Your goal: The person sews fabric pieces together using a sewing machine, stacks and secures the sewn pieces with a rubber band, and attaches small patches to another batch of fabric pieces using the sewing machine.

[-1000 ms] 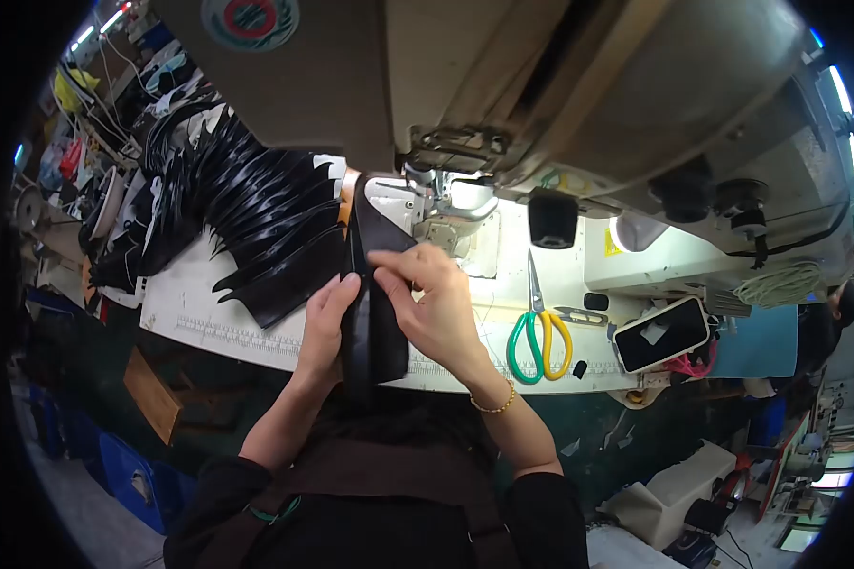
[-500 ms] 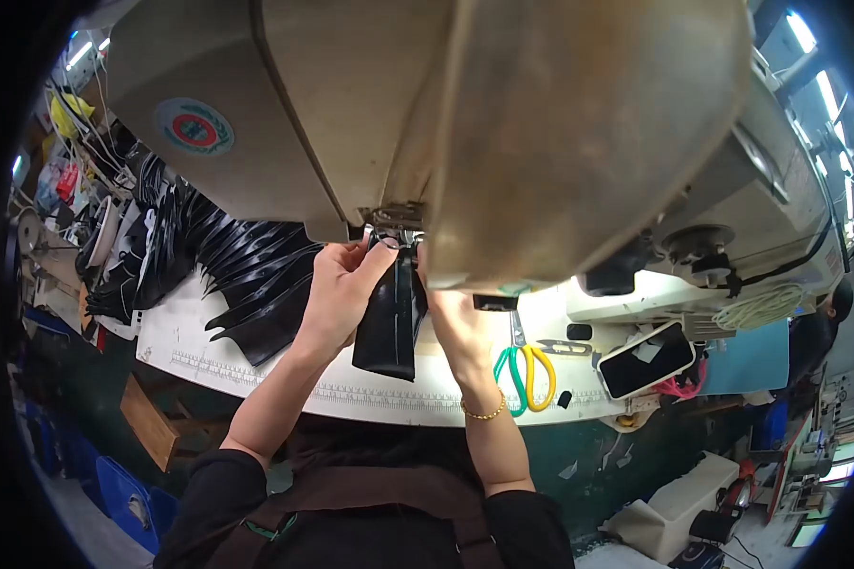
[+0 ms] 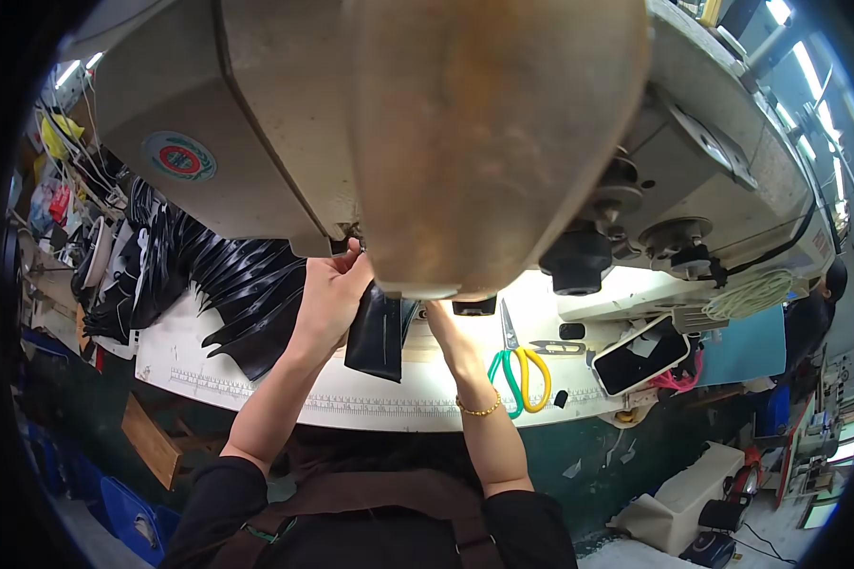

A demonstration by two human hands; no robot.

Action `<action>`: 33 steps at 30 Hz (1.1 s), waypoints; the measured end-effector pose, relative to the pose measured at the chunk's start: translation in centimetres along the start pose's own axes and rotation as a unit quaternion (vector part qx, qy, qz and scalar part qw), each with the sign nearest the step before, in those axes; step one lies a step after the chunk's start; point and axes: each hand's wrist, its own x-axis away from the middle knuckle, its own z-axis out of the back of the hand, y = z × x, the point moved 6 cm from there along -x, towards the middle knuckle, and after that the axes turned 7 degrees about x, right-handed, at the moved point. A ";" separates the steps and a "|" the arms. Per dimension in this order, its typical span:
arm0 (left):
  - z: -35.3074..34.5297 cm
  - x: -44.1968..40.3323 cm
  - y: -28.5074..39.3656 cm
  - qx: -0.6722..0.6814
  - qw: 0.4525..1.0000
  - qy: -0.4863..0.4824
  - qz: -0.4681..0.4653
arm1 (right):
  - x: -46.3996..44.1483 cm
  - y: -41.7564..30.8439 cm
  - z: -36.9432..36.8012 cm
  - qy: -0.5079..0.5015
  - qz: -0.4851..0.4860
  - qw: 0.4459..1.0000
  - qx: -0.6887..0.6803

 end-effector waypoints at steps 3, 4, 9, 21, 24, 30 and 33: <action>0.0 -0.1 -0.1 -0.005 1.000 -0.004 -0.005 | 0.1 0.6 -0.1 -0.026 -0.045 0.997 -0.053; -0.1 -0.1 -0.1 -0.007 1.000 -0.006 -0.004 | 0.1 0.6 0.0 -0.024 -0.045 0.997 -0.055; -0.2 -0.2 0.0 -0.015 0.999 0.010 -0.036 | 0.2 0.9 0.7 0.007 -0.047 0.998 -0.031; 0.0 -0.4 -0.1 -0.050 0.997 0.017 -0.052 | -0.4 1.3 2.2 0.063 -0.043 0.997 0.028; 0.1 -0.8 -0.6 -0.040 0.998 0.013 -0.048 | -0.6 1.4 2.2 0.080 -0.044 0.995 0.043; 0.3 -1.4 -0.9 -0.002 0.999 0.009 -0.047 | -0.5 1.6 2.7 0.087 -0.038 0.993 0.076; 0.4 -1.6 -0.5 -0.005 0.995 -0.007 -0.101 | -0.3 1.4 0.2 0.027 -0.026 0.996 0.084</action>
